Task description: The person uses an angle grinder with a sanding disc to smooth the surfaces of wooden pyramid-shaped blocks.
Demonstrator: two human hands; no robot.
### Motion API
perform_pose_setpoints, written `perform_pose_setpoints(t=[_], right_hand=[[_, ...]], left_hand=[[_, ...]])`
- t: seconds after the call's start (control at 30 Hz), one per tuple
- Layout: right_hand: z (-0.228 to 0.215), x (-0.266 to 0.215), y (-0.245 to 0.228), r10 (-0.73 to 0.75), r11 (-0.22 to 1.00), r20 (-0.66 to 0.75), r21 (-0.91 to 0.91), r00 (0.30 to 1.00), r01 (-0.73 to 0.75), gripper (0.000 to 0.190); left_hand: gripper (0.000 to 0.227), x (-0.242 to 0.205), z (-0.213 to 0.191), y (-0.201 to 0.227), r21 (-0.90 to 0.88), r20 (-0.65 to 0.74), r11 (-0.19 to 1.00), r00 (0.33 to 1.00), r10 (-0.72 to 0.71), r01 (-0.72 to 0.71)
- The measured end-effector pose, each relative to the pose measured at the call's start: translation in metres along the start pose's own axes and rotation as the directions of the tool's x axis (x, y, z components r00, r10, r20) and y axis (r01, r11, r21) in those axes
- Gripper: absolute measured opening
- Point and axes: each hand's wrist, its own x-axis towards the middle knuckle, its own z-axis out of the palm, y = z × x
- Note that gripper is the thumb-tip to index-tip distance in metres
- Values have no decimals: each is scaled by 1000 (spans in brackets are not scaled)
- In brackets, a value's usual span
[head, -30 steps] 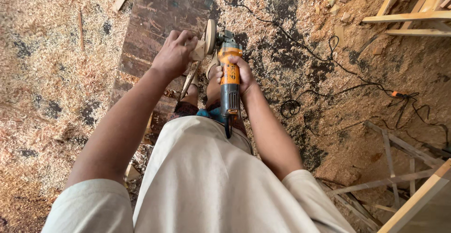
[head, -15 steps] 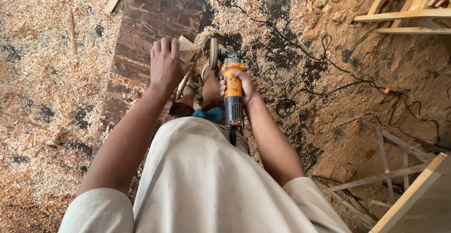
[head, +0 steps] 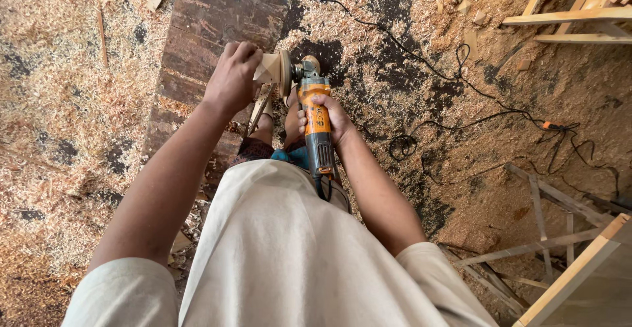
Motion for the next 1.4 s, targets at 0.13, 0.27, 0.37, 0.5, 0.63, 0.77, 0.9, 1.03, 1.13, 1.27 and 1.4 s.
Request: perform_pose_setpoints(t=[0.13, 0.27, 0.37, 0.5, 0.63, 0.77, 0.9, 1.03, 1.13, 1.27, 1.4], right_hand=[[1, 3, -1, 11, 1000, 16, -26, 1000, -10, 63], [-3, 8, -4, 34, 999, -18, -23, 999, -34, 62], [-2, 10, -4, 33, 999, -4, -6, 999, -33, 61], [1, 10, -3, 14, 1000, 19, 6, 1000, -14, 58], [1, 9, -3, 13, 1000, 22, -14, 1000, -13, 57], [-1, 10, -6, 24, 999, -46, -20, 999, -25, 57], [6, 1, -22, -10, 972, -162, -233, 987, -29, 55], [19, -19, -31, -203, 810, -250, -587, 947, 18, 43], [32, -30, -27, -363, 657, -219, -749, 906, 82, 37], [49, -31, -8, -532, 456, -195, -886, 824, 84, 29], [53, -24, 7, -628, 279, -61, -948, 776, 152, 27]], left_hand=[[55, 3, 0, -3, 18, 7, 1000, 1000, 10, -10], [55, 5, -3, -2, 10, -4, 1000, 1000, 21, -21], [57, 4, -7, -1, -19, 4, 1000, 1000, 18, -18], [56, 5, -9, -1, -9, 10, 1000, 1000, 27, -27], [54, 4, -10, -1, 2, 10, 1000, 1000, 23, -23], [57, 4, -14, 0, -61, 24, 998, 1000, 12, -11], [61, 1, -20, 1, -63, 6, 997, 999, 34, -34], [75, -10, -17, -1, -93, -6, 995, 999, -48, 47], [72, -18, -10, -2, -92, -16, 992, 996, -88, 87], [67, -24, -6, -3, -145, -120, 987, 989, -87, 69], [69, -28, -8, -3, -189, -184, 981, 979, -84, 49]])
